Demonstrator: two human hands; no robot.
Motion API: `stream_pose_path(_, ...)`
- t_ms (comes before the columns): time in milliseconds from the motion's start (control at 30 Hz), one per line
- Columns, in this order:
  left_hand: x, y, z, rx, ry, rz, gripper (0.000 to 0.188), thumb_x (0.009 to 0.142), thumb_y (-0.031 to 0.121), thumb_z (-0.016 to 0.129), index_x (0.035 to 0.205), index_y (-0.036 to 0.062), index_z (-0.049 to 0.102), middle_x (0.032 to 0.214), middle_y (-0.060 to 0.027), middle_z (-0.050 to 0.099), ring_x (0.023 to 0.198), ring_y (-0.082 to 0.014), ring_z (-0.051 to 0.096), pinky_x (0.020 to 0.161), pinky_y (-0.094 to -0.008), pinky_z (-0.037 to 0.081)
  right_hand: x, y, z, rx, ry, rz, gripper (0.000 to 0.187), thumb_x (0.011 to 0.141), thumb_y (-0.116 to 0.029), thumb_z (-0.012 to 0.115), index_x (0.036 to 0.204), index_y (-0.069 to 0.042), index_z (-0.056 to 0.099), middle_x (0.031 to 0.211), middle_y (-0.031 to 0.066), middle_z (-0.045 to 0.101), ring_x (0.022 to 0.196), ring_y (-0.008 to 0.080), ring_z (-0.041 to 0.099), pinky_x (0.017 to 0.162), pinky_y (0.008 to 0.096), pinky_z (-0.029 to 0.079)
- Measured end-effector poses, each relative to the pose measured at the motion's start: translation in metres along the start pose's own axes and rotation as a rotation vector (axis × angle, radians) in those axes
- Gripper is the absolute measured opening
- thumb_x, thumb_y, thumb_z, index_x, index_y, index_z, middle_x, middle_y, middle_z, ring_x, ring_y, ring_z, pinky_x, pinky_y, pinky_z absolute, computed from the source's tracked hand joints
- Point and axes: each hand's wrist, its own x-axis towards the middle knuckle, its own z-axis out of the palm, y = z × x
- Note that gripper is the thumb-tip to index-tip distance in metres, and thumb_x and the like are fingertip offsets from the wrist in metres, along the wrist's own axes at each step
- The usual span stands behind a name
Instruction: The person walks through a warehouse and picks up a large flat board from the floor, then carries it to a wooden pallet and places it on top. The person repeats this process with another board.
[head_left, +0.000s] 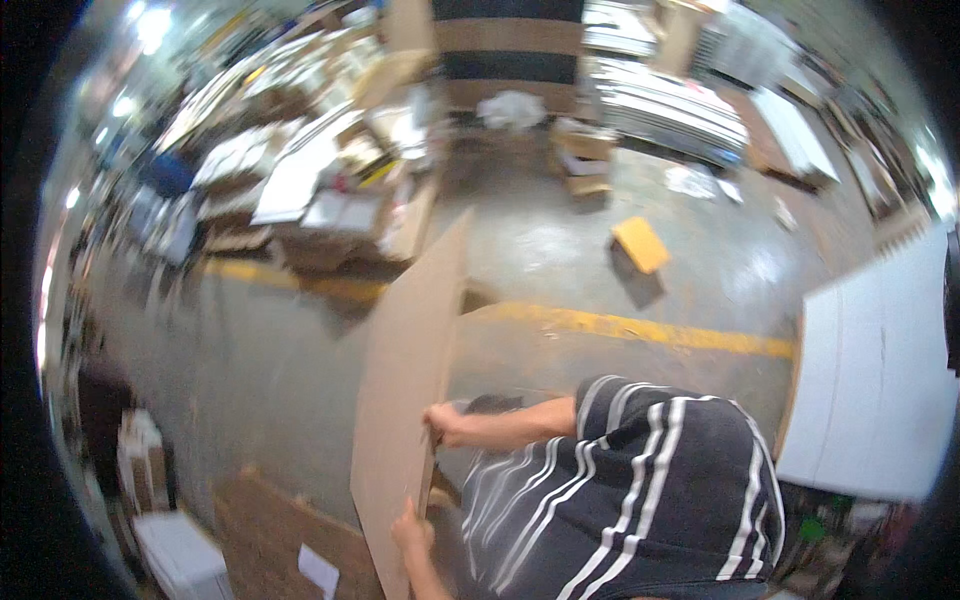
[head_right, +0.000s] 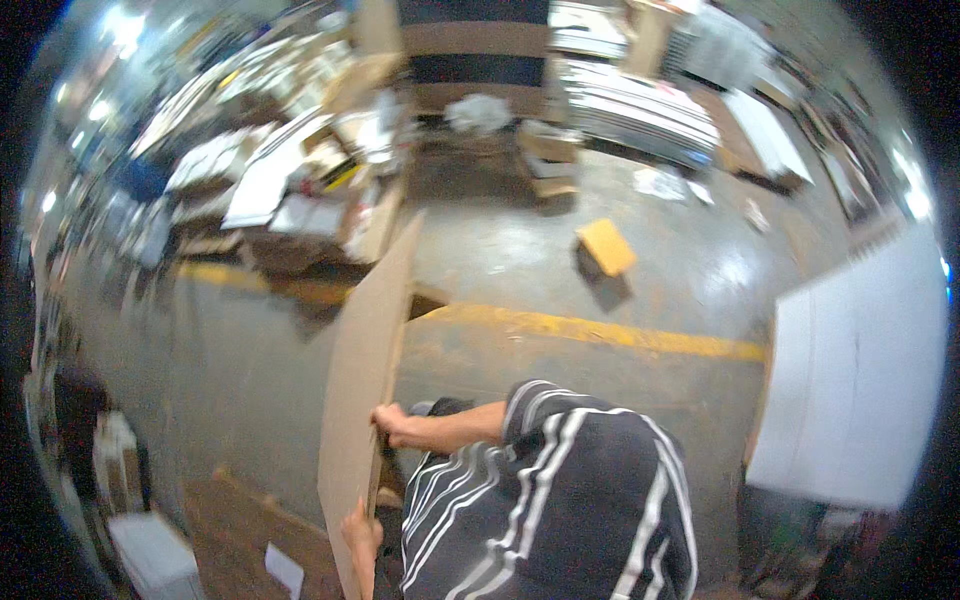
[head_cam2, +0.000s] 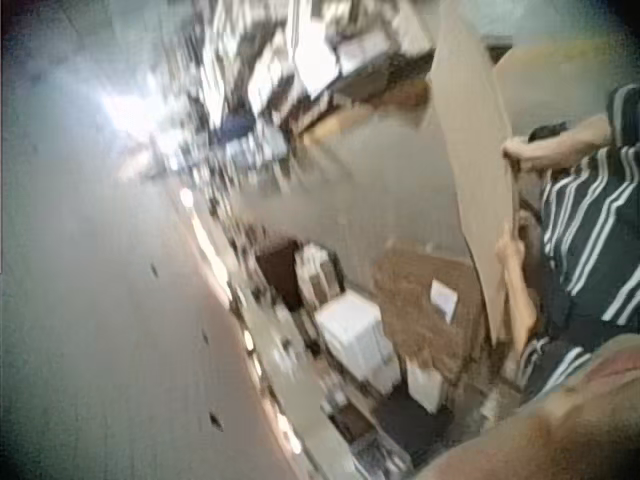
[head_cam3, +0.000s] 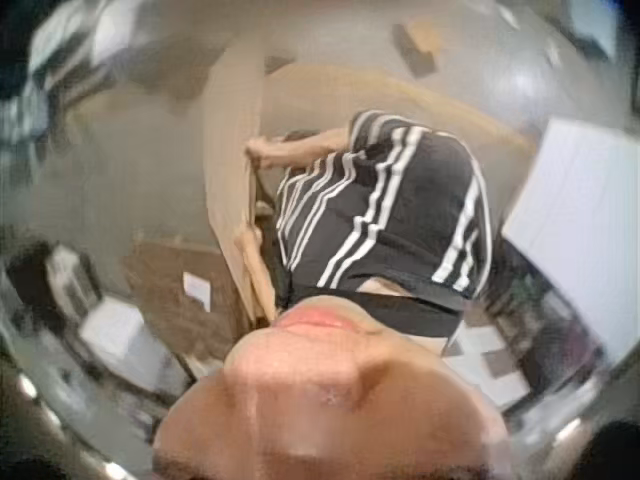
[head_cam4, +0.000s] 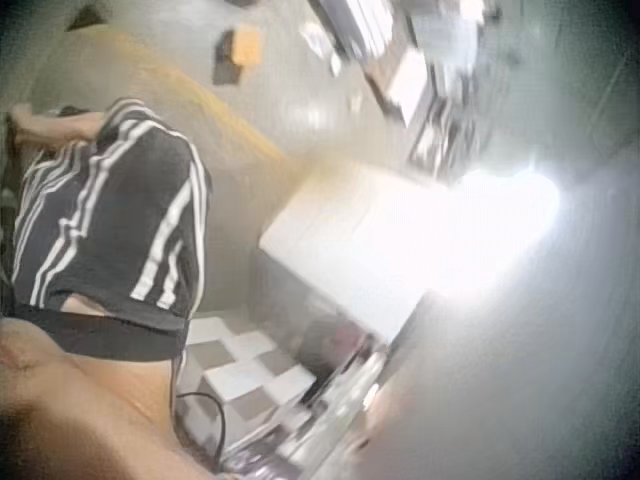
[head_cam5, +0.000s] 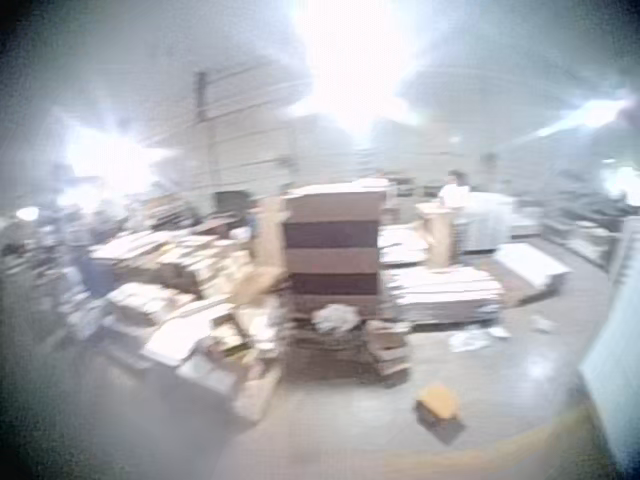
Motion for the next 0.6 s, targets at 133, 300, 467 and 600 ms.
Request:
stream_pose_path(133, -0.047, 0.045, 0.001, -0.007, -0.069, -0.043, 0.044, 0.069, 0.003, 0.054, 0.113, 0.0073, 0.057, 0.082, -0.0228, 0.061, 0.077, -0.0394, 0.059, 0.067, -0.0435, 0.046, -0.055, 0.006, -0.052, -0.026, 0.125, -0.056, 0.017, 0.062, -0.013, 0.060, 0.067, 0.002, 0.053, 0.073, 0.0129, 0.051, 0.068, 0.0216, 0.046, 0.057, 0.0379, 0.034)
stream_pose_path(300, -0.060, 0.110, 0.067, 0.140, 0.087, 0.075, 0.052, 0.060, 0.005, 0.060, 0.112, 0.0115, 0.061, 0.056, -0.0199, 0.052, 0.055, -0.0374, 0.054, 0.053, -0.0430, 0.044, -0.069, -0.002, -0.153, -0.045, 0.029, -0.113, 0.013, 0.065, -0.010, 0.057, 0.067, 0.001, 0.049, 0.057, 0.0089, 0.043, 0.053, 0.0188, 0.040, 0.047, 0.0367, 0.027)
stream_pose_path(467, -0.081, 0.148, 0.089, -0.096, -0.052, 0.047, 0.028, 0.066, 0.010, 0.061, 0.094, 0.0121, 0.063, 0.072, -0.0176, 0.061, 0.070, -0.0382, 0.059, 0.062, -0.0428, 0.047, -0.098, -0.002, -0.201, 0.073, 0.037, -0.071, 0.016, 0.068, -0.007, 0.055, 0.062, 0.000, 0.043, 0.049, 0.0080, 0.037, 0.042, 0.0172, 0.033, 0.040, 0.0367, 0.022)
stream_pose_path(600, -0.098, 0.183, 0.091, 0.158, -0.104, 0.096, 0.029, 0.067, 0.013, 0.062, 0.096, 0.0156, 0.063, 0.070, -0.0181, 0.061, 0.070, -0.0392, 0.060, 0.062, -0.0432, 0.048, -0.133, -0.003, -0.246, -0.020, 0.023, -0.059, 0.016, 0.068, -0.012, 0.056, 0.064, 0.000, 0.047, 0.053, 0.0090, 0.041, 0.050, 0.0191, 0.041, 0.044, 0.0363, 0.030)
